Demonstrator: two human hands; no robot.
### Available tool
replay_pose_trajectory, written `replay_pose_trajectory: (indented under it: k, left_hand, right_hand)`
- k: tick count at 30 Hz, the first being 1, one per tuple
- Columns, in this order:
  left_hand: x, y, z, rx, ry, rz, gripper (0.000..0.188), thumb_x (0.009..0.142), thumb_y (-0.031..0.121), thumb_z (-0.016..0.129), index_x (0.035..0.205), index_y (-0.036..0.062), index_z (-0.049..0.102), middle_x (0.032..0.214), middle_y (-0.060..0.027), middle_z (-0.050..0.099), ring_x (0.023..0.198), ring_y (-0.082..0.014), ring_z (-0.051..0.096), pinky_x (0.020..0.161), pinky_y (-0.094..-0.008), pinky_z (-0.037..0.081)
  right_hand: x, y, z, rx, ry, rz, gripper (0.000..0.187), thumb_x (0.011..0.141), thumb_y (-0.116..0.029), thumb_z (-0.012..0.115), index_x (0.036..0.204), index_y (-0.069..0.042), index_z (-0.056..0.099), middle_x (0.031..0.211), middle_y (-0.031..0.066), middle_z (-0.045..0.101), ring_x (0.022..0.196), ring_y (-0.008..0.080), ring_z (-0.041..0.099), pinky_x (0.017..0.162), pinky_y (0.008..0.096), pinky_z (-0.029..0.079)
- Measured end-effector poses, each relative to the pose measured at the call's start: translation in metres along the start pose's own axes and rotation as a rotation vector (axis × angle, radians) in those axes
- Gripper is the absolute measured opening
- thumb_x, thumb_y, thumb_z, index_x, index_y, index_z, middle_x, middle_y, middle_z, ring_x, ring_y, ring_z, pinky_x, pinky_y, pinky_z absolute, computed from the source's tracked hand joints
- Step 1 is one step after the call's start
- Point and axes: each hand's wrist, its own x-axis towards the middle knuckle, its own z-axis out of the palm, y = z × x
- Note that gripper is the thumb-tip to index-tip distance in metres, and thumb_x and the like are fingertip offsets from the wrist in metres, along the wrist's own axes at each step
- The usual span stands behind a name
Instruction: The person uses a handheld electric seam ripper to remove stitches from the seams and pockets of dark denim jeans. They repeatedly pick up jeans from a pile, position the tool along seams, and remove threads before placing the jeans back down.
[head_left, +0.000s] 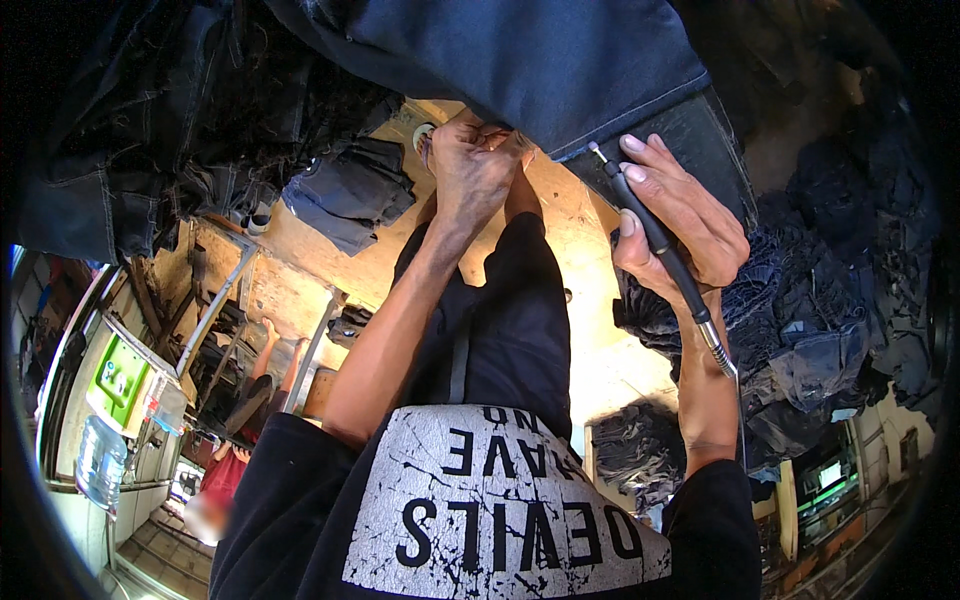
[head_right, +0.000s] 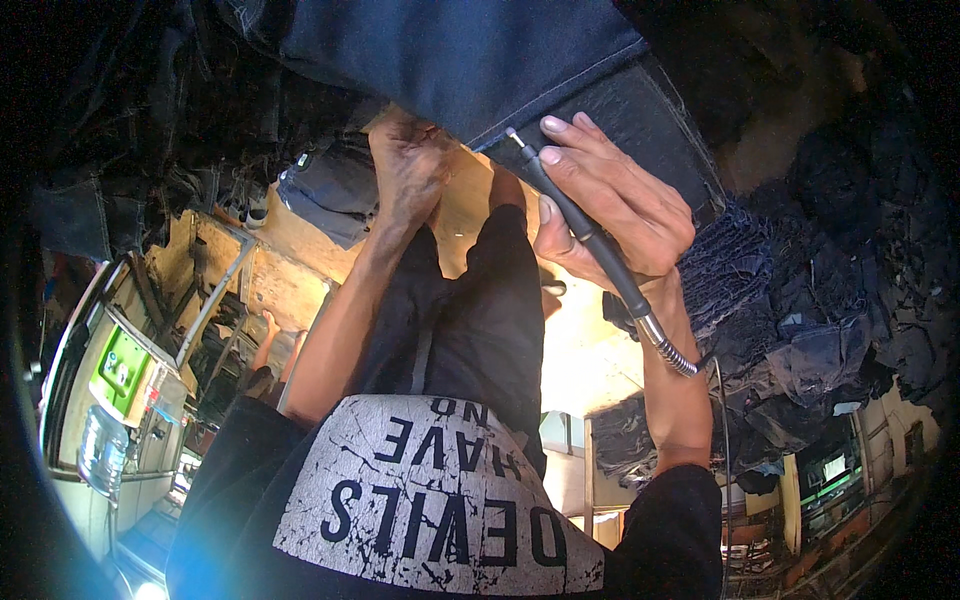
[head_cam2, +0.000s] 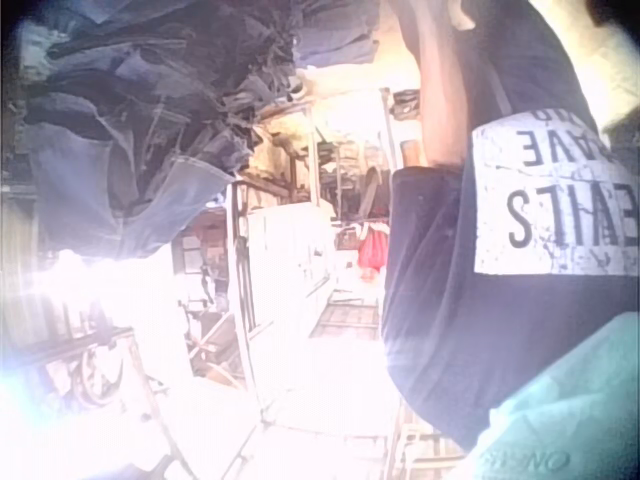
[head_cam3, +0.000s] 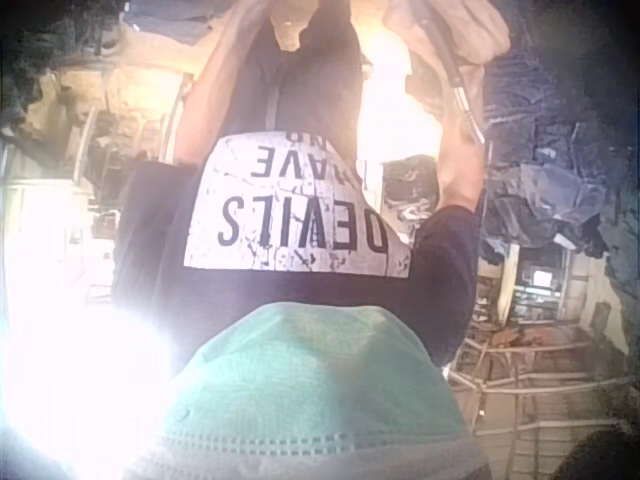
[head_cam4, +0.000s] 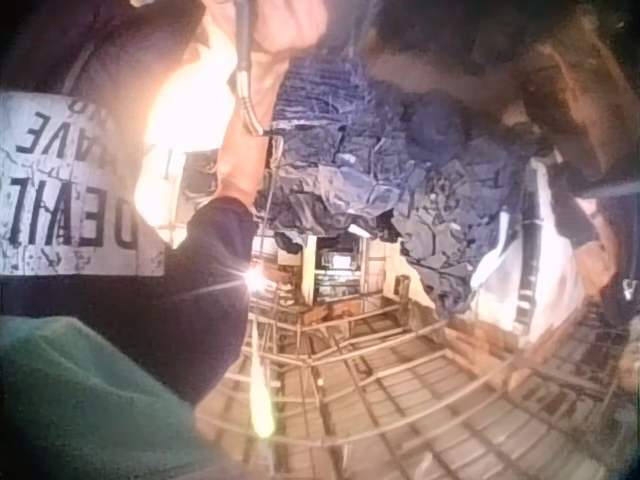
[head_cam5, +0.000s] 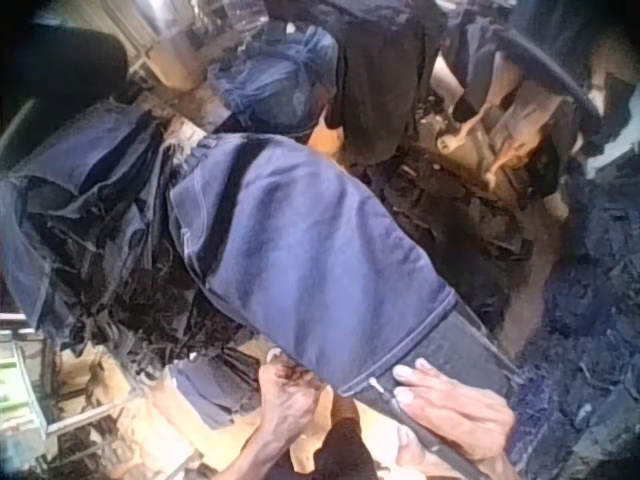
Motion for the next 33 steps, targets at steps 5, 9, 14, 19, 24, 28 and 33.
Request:
replay_pose_trajectory:
  k: [5, 9, 14, 19, 24, 28, 33]
  left_hand:
    - [0.01, 0.002, -0.001, 0.081, -0.03, -0.01, 0.018, 0.089, -0.005, 0.073, 0.107, -0.0053, 0.075, 0.103, -0.0088, 0.079, 0.09, -0.015, 0.073, 0.082, -0.0299, 0.056]
    - [0.009, 0.001, -0.002, 0.082, -0.047, -0.067, 0.023, 0.089, -0.008, 0.069, 0.111, -0.005, 0.074, 0.107, -0.0064, 0.077, 0.093, -0.0147, 0.07, 0.084, -0.0301, 0.054]
    - [0.011, -0.004, 0.001, 0.073, -0.035, -0.004, 0.021, 0.087, -0.008, 0.067, 0.107, -0.0046, 0.073, 0.097, -0.0037, 0.074, 0.079, -0.0106, 0.065, 0.067, -0.0266, 0.05]
    - [0.013, -0.007, 0.0, 0.119, -0.029, -0.038, 0.018, 0.085, -0.008, 0.064, 0.101, -0.0032, 0.072, 0.086, -0.0005, 0.068, 0.068, -0.0066, 0.058, 0.056, -0.0248, 0.044]
    - [0.011, -0.008, -0.001, 0.083, -0.038, -0.046, 0.013, 0.085, -0.008, 0.064, 0.094, -0.0005, 0.07, 0.081, 0.0017, 0.066, 0.066, -0.0064, 0.057, 0.056, -0.0256, 0.044]
    - [0.012, -0.008, 0.0, 0.161, -0.029, -0.032, 0.009, 0.086, -0.007, 0.065, 0.087, 0.0022, 0.067, 0.077, 0.0031, 0.063, 0.064, -0.0064, 0.056, 0.054, -0.0264, 0.044]
    - [0.016, -0.01, 0.001, 0.169, 0.007, -0.097, 0.005, 0.077, -0.005, 0.07, 0.082, -0.0072, 0.07, 0.078, -0.0098, 0.076, 0.069, -0.0136, 0.067, 0.064, -0.0307, 0.053]
  right_hand:
    - [0.002, 0.009, 0.007, -0.031, 0.03, -0.025, 0.029, 0.084, -0.006, 0.077, 0.111, 0.003, 0.079, 0.104, 0.02, 0.08, 0.109, 0.0376, 0.079, 0.101, 0.0514, 0.063]
    - [0.001, 0.012, 0.008, -0.031, 0.036, -0.022, 0.03, 0.084, -0.007, 0.076, 0.112, 0.004, 0.078, 0.106, 0.0211, 0.08, 0.11, 0.0379, 0.079, 0.101, 0.0518, 0.063]
    - [0.0, 0.014, 0.006, -0.034, 0.047, -0.013, 0.032, 0.084, -0.007, 0.076, 0.113, 0.004, 0.078, 0.107, 0.0222, 0.08, 0.111, 0.0383, 0.079, 0.102, 0.0529, 0.062]
    - [-0.001, 0.011, 0.004, -0.03, 0.047, 0.03, 0.029, 0.088, -0.007, 0.072, 0.113, 0.006, 0.079, 0.111, 0.0259, 0.08, 0.113, 0.0404, 0.077, 0.105, 0.0556, 0.059]
    - [-0.002, 0.013, 0.003, -0.03, 0.066, 0.048, 0.03, 0.088, -0.007, 0.073, 0.115, 0.005, 0.078, 0.114, 0.0256, 0.079, 0.116, 0.041, 0.076, 0.106, 0.0569, 0.058]
    - [-0.003, 0.016, 0.004, -0.054, 0.104, 0.028, 0.036, 0.08, -0.004, 0.076, 0.115, 0.003, 0.079, 0.111, 0.0246, 0.08, 0.112, 0.039, 0.078, 0.103, 0.0531, 0.061]
    - [-0.004, 0.017, 0.003, -0.054, 0.112, 0.044, 0.036, 0.08, -0.003, 0.076, 0.115, 0.003, 0.079, 0.112, 0.0246, 0.08, 0.112, 0.0401, 0.078, 0.103, 0.0546, 0.061]
